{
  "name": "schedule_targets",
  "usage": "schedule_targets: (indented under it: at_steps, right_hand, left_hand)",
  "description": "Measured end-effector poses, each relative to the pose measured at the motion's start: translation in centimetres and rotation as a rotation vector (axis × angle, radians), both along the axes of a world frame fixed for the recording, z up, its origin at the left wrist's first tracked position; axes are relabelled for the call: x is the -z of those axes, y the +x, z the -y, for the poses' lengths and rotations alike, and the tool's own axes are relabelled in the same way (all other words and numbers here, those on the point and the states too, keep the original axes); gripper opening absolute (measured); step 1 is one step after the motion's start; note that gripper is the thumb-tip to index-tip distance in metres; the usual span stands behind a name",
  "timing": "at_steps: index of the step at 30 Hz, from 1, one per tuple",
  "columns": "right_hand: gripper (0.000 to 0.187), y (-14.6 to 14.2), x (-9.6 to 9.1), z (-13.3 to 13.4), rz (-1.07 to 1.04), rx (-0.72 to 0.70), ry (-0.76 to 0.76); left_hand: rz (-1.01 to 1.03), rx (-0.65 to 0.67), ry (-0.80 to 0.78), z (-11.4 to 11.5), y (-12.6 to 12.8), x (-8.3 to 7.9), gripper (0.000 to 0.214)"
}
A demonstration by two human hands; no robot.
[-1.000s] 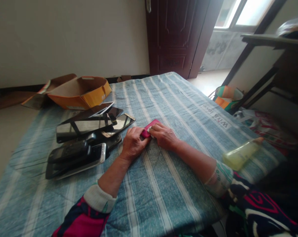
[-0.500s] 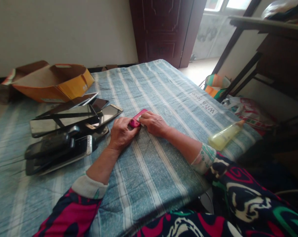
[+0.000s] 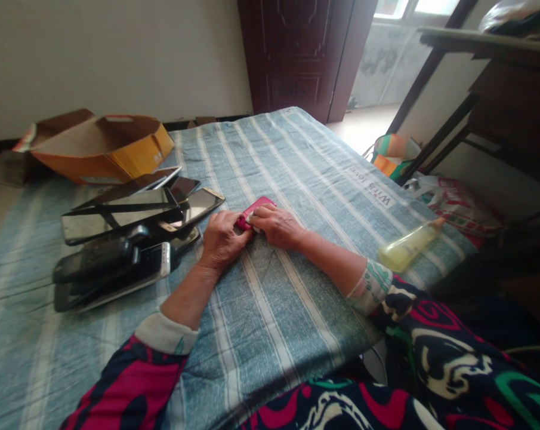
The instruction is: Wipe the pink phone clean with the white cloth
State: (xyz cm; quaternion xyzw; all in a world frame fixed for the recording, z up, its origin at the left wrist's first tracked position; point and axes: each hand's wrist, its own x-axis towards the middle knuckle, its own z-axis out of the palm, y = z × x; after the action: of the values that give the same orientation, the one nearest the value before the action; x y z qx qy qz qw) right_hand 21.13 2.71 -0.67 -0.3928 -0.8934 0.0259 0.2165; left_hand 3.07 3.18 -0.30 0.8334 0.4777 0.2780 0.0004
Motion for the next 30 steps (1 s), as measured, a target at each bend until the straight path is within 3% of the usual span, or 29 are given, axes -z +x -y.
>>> schedule_targets:
  at_steps: [10,22,30]
  right_hand:
    - [0.025,0.2,0.5,-0.7,-0.063,-0.018,0.006]
    - [0.024,-0.9,-0.3,0.8,-0.002,-0.064,0.016]
    - [0.023,0.4,0.0,-0.4,-0.051,0.147,-0.004]
  left_hand:
    - [0.000,-0.001,0.003,-0.1,0.1,0.1,0.016]
    - [-0.002,0.000,-0.015,0.1,-0.3,0.0,0.015]
    - [0.024,0.002,-0.002,0.7,-0.1,-0.3,0.013]
